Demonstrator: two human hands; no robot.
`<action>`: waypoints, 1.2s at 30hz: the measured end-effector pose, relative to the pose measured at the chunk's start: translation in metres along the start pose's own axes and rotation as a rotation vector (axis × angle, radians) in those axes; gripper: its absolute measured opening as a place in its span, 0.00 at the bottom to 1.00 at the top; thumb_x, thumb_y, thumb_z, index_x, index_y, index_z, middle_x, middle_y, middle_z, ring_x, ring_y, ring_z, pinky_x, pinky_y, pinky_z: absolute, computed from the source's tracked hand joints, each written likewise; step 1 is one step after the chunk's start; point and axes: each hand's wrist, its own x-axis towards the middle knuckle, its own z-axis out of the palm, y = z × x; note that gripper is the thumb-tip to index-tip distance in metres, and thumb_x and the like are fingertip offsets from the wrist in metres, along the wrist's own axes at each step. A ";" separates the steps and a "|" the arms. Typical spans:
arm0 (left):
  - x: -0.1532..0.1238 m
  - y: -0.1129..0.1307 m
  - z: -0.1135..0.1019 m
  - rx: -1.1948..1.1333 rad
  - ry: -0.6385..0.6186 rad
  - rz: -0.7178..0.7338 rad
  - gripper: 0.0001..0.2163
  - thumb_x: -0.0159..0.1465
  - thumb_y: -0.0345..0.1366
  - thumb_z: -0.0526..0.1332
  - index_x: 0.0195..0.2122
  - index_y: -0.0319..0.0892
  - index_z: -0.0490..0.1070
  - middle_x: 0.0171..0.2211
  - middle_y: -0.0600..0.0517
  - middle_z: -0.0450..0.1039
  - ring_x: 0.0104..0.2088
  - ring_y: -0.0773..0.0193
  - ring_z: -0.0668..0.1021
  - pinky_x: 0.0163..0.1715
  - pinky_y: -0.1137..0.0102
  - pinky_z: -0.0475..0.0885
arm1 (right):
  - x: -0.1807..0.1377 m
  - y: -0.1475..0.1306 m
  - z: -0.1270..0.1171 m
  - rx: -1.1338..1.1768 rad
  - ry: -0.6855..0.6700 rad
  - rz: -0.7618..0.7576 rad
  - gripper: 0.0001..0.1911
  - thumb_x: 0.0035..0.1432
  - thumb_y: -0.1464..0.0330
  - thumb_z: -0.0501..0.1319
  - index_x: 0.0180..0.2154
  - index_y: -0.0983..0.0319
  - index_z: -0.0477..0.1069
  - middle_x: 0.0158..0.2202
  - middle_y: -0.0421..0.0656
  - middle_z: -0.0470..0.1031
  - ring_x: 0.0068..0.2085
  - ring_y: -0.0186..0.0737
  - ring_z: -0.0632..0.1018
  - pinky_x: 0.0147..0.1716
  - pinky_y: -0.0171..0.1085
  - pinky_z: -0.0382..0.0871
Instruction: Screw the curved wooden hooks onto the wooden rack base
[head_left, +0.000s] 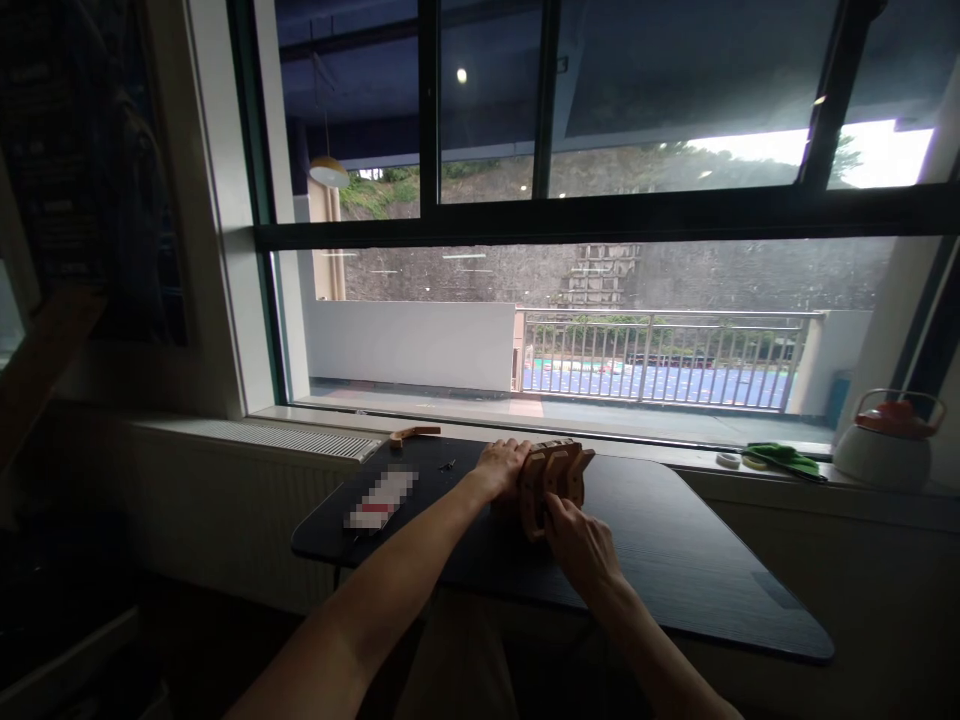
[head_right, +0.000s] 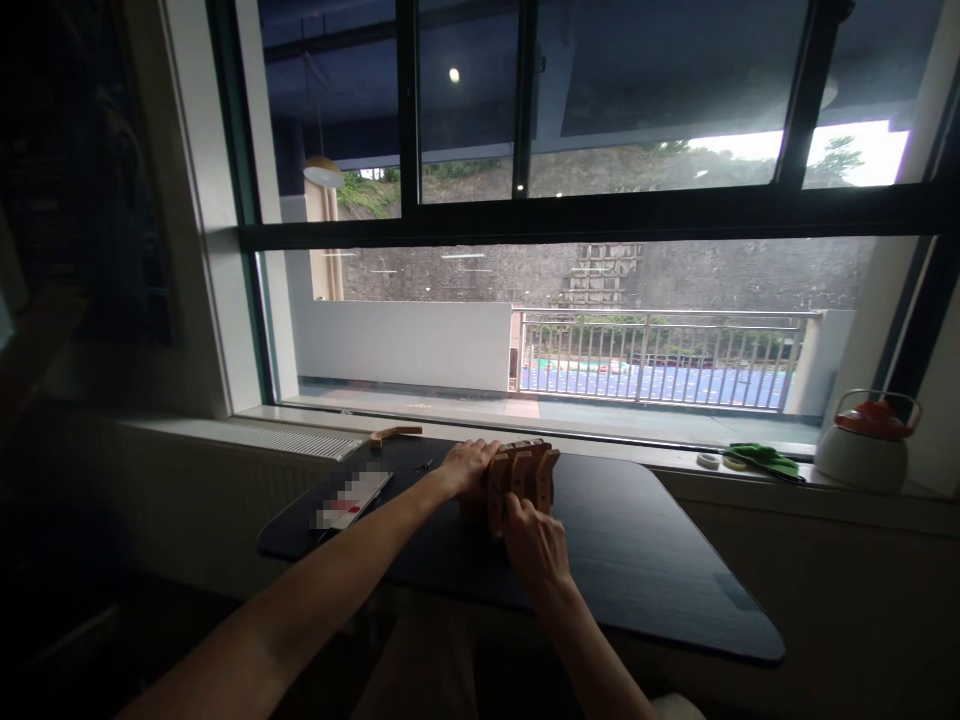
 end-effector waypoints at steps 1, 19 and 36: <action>0.000 0.000 0.000 -0.002 -0.001 -0.002 0.37 0.47 0.45 0.62 0.57 0.44 0.49 0.48 0.44 0.65 0.47 0.52 0.70 0.45 0.61 0.66 | 0.000 0.000 0.001 -0.013 -0.001 -0.004 0.11 0.60 0.70 0.50 0.44 0.57 0.66 0.38 0.42 0.75 0.34 0.39 0.77 0.27 0.32 0.60; -0.002 0.001 -0.001 -0.011 -0.003 0.001 0.38 0.47 0.45 0.62 0.57 0.44 0.49 0.49 0.44 0.64 0.47 0.51 0.69 0.46 0.60 0.65 | 0.003 -0.001 0.003 0.041 -0.027 0.037 0.12 0.60 0.68 0.50 0.44 0.57 0.67 0.34 0.43 0.76 0.34 0.41 0.77 0.29 0.34 0.62; -0.002 0.001 -0.001 -0.014 -0.003 0.009 0.38 0.47 0.46 0.63 0.58 0.44 0.48 0.49 0.44 0.64 0.48 0.50 0.69 0.46 0.60 0.65 | 0.019 0.017 0.022 0.478 -0.078 0.191 0.16 0.57 0.65 0.51 0.44 0.56 0.71 0.37 0.41 0.77 0.39 0.40 0.76 0.34 0.33 0.66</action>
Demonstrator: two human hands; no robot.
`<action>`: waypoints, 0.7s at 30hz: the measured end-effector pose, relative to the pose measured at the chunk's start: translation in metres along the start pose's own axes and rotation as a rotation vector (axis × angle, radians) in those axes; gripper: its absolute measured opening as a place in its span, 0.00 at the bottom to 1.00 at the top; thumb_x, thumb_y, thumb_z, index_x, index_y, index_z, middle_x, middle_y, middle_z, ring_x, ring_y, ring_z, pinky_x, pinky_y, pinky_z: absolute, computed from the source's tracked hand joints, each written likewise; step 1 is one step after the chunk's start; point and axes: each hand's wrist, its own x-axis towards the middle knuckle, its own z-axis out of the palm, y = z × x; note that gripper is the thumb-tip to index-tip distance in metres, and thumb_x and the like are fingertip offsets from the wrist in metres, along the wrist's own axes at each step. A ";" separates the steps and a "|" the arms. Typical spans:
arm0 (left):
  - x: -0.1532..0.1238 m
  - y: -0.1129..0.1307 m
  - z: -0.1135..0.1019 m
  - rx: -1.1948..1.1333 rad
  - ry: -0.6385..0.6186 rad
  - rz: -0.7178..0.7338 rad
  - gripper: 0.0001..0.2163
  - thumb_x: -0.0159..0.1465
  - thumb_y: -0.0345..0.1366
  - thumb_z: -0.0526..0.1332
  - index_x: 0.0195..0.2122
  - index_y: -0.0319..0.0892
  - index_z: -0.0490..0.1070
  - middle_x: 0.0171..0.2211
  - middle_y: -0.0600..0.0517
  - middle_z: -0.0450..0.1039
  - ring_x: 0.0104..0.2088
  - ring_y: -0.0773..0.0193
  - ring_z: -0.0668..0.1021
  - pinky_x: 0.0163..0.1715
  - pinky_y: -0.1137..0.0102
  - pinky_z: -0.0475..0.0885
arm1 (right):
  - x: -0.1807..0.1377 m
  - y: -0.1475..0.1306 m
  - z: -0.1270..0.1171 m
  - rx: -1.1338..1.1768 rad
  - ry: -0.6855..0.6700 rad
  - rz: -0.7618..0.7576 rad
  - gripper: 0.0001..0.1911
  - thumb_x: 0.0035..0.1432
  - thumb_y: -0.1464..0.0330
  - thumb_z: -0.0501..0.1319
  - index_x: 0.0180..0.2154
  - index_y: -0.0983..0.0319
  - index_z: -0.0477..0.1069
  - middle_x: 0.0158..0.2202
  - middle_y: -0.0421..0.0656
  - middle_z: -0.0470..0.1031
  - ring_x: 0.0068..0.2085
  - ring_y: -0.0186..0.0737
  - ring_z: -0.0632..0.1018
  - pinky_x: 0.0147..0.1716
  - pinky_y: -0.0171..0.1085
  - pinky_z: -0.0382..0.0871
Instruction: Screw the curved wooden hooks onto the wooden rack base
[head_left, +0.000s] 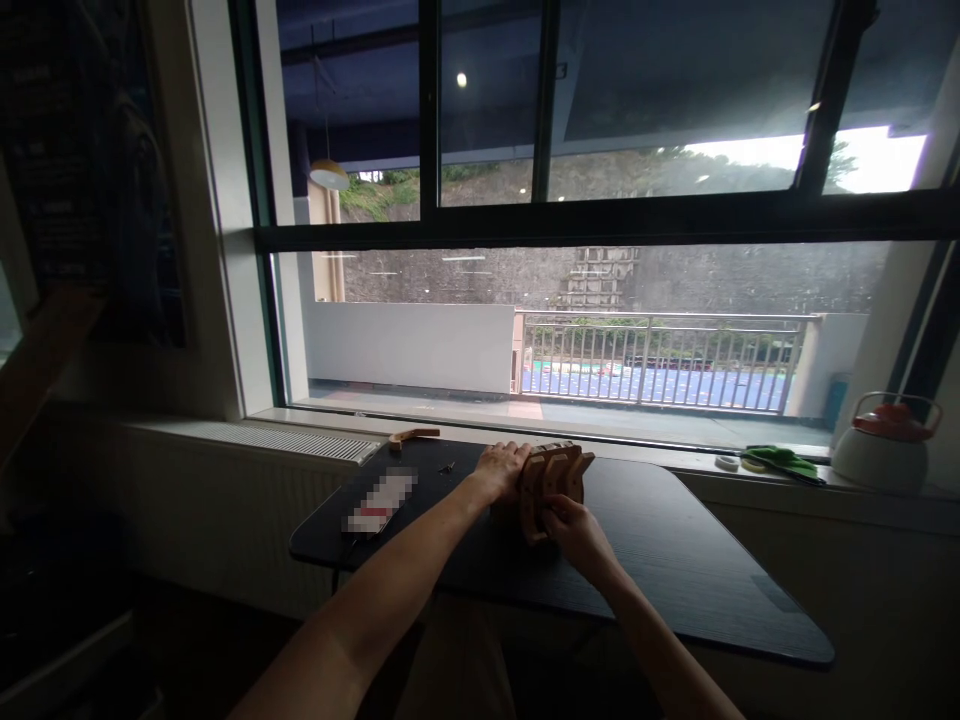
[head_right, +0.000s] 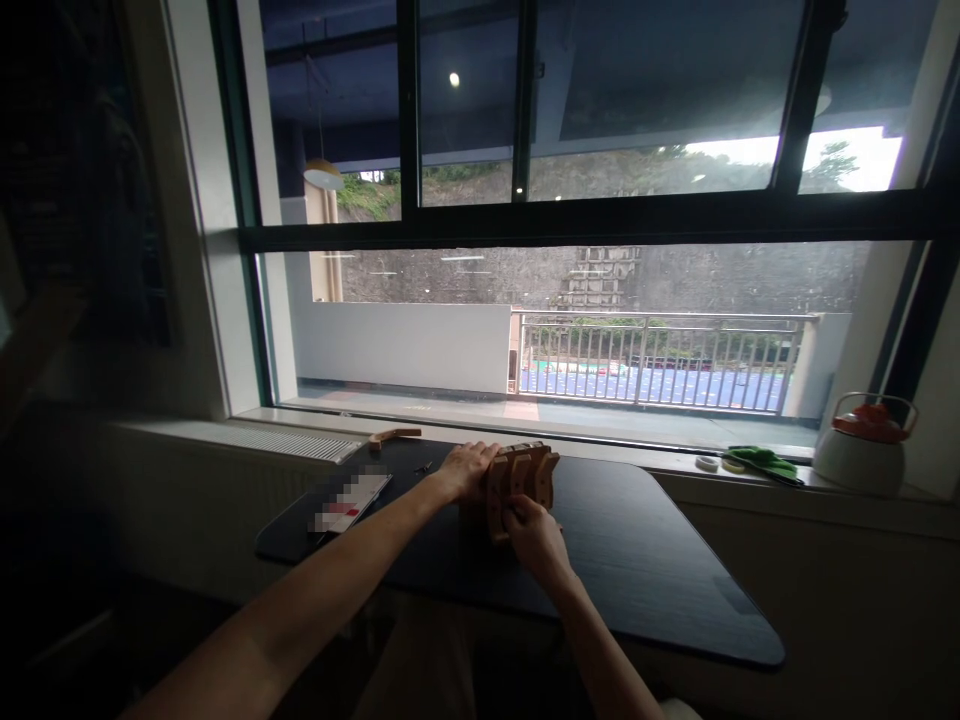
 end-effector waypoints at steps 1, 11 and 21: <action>0.000 0.000 0.000 0.001 0.001 0.000 0.38 0.47 0.46 0.62 0.58 0.44 0.48 0.49 0.43 0.64 0.48 0.50 0.69 0.46 0.60 0.65 | -0.002 -0.004 -0.002 -0.085 0.004 -0.012 0.16 0.57 0.65 0.51 0.45 0.55 0.71 0.37 0.42 0.76 0.39 0.41 0.76 0.34 0.34 0.66; -0.001 -0.001 0.001 -0.004 0.001 0.000 0.37 0.48 0.47 0.61 0.58 0.44 0.48 0.49 0.44 0.64 0.48 0.49 0.69 0.45 0.59 0.65 | -0.015 -0.033 -0.009 -0.438 -0.036 -0.143 0.15 0.61 0.69 0.48 0.46 0.56 0.68 0.34 0.45 0.77 0.35 0.44 0.78 0.31 0.36 0.65; -0.001 0.001 -0.003 -0.002 -0.008 0.000 0.37 0.48 0.46 0.62 0.58 0.46 0.48 0.50 0.44 0.64 0.48 0.50 0.69 0.46 0.60 0.65 | 0.011 0.004 0.004 0.232 -0.044 -0.020 0.20 0.56 0.65 0.50 0.45 0.64 0.73 0.31 0.44 0.77 0.33 0.41 0.77 0.30 0.35 0.68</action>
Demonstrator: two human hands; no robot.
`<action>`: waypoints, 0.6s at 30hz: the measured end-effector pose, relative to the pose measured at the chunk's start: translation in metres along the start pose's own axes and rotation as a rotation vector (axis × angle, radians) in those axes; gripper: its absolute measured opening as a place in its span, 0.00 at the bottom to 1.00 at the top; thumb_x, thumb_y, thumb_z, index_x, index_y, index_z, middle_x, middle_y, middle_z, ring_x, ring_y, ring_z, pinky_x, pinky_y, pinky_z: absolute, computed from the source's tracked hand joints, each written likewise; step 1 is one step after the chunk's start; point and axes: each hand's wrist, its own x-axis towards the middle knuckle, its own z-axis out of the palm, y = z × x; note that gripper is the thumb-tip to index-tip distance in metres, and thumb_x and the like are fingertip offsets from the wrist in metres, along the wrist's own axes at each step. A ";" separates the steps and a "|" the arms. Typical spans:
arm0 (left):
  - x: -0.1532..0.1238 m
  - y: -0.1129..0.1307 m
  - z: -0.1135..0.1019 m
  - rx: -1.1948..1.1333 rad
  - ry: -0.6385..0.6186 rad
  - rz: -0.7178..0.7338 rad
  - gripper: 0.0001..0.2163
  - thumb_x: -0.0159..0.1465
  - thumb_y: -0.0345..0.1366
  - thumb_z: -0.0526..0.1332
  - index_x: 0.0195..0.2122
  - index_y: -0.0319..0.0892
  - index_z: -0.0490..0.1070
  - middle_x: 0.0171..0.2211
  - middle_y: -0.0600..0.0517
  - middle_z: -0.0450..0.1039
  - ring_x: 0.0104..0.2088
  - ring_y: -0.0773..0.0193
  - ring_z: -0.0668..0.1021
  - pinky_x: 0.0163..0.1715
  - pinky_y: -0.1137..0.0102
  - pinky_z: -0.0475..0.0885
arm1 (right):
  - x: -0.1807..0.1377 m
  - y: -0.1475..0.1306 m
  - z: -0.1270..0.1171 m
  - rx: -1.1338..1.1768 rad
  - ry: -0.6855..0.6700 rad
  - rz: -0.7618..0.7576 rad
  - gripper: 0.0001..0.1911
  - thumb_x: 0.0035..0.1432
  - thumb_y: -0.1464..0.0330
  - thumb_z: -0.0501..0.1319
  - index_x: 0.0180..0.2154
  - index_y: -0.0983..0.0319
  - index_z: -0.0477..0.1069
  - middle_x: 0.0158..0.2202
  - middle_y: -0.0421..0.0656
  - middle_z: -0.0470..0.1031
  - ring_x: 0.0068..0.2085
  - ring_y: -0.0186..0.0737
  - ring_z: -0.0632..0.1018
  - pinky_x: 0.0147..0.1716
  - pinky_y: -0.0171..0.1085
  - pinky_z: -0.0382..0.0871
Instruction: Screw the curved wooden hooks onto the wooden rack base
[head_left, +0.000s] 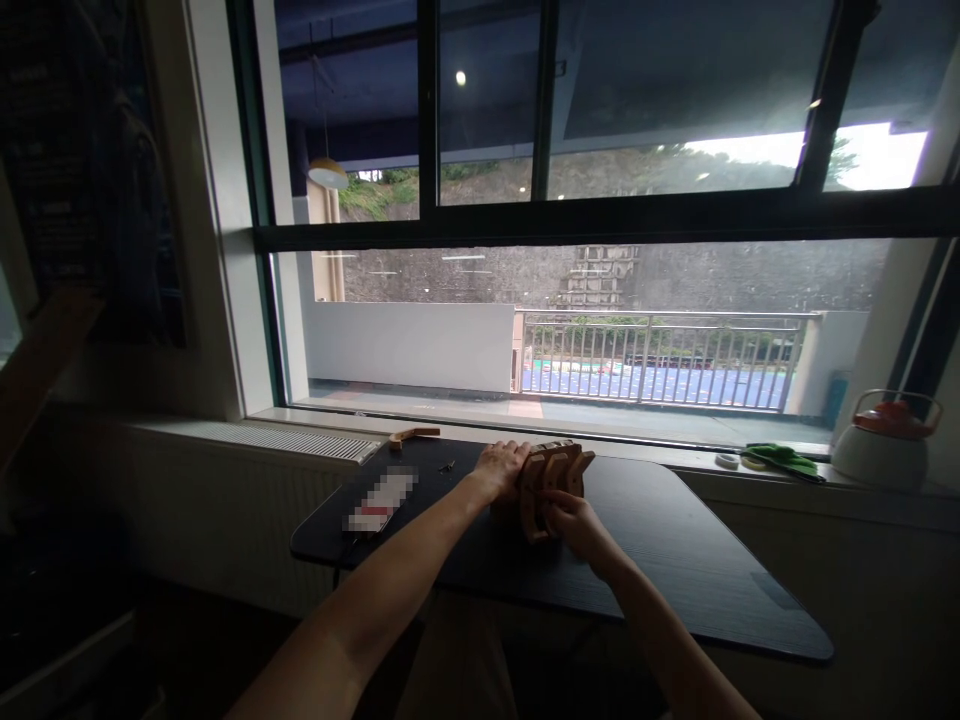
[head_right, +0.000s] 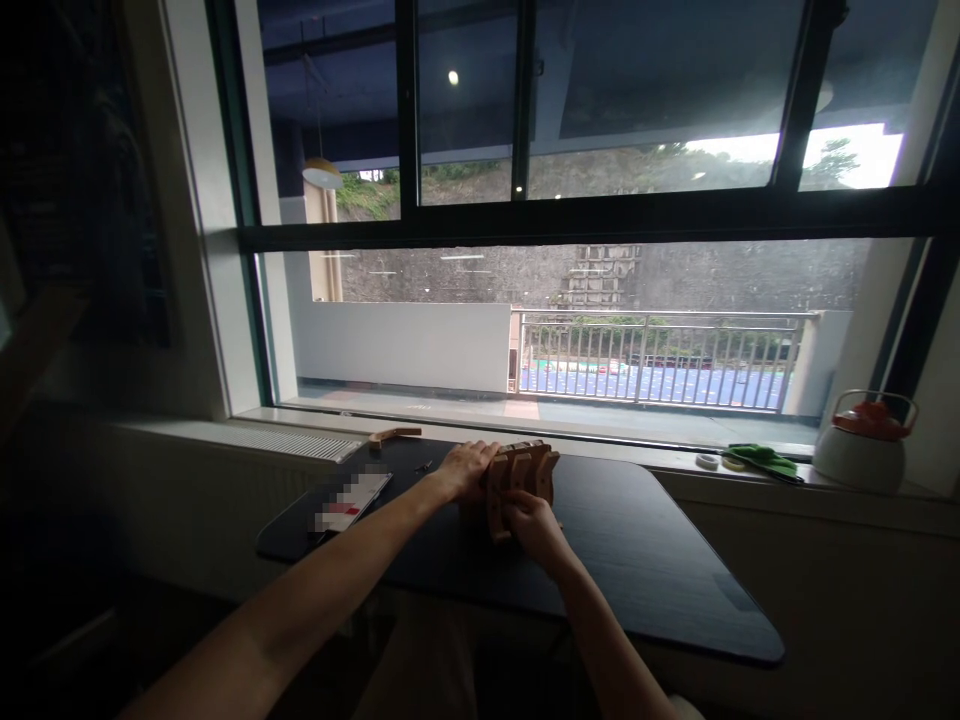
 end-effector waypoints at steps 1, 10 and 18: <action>0.000 0.000 0.000 0.001 0.003 0.001 0.37 0.48 0.46 0.62 0.58 0.46 0.48 0.49 0.44 0.64 0.48 0.51 0.69 0.46 0.60 0.65 | -0.001 -0.001 0.000 -0.033 0.001 -0.005 0.19 0.57 0.65 0.50 0.45 0.64 0.73 0.32 0.44 0.77 0.34 0.41 0.77 0.31 0.34 0.68; 0.000 -0.002 0.003 0.010 0.019 0.016 0.38 0.47 0.46 0.62 0.58 0.44 0.49 0.49 0.44 0.64 0.47 0.50 0.69 0.45 0.60 0.66 | -0.023 -0.031 -0.002 -0.742 -0.030 -0.175 0.19 0.58 0.72 0.51 0.50 0.55 0.65 0.32 0.44 0.77 0.32 0.44 0.78 0.28 0.35 0.64; 0.000 -0.002 0.004 0.013 0.040 0.021 0.37 0.48 0.46 0.61 0.57 0.44 0.49 0.49 0.44 0.65 0.47 0.50 0.69 0.45 0.60 0.66 | -0.011 -0.016 0.004 -0.429 0.015 -0.080 0.17 0.59 0.67 0.50 0.47 0.54 0.70 0.38 0.43 0.77 0.39 0.43 0.76 0.34 0.36 0.65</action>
